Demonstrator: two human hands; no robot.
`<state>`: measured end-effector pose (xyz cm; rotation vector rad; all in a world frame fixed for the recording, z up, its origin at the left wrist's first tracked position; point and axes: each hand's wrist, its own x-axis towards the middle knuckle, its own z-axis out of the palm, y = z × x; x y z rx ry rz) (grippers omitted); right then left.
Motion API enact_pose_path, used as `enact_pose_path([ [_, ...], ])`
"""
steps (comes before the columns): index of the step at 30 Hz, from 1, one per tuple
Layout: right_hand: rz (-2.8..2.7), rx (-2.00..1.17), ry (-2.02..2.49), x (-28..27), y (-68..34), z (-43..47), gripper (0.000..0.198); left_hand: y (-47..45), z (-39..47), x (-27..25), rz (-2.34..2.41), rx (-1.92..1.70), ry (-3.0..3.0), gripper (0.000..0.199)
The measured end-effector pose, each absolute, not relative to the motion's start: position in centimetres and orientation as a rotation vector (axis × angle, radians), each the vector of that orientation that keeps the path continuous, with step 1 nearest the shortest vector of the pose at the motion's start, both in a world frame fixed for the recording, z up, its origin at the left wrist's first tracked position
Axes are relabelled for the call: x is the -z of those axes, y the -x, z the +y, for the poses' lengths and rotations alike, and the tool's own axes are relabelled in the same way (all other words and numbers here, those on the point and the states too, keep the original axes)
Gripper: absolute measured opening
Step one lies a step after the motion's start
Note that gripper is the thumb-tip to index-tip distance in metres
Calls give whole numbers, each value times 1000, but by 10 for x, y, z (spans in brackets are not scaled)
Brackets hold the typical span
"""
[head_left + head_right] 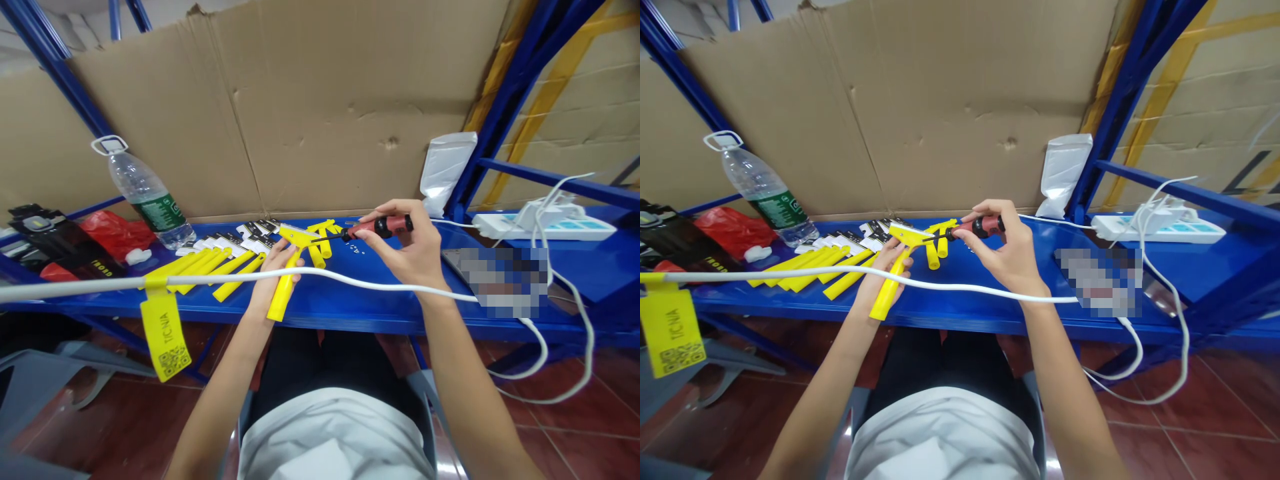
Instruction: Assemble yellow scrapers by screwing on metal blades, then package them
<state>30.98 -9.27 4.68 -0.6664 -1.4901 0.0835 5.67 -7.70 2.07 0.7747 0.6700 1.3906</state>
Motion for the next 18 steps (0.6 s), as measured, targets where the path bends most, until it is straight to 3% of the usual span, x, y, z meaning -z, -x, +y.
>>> enact_pose_path([
  [9, -1601, -345, 497, -43, -314, -92, 50, -57, -77, -17, 713, -1417, -775, 52],
  [18, -1540, -113, 658, -48, -309, -95, 42, -56, -76, -17, 723, -1417, -761, 55],
])
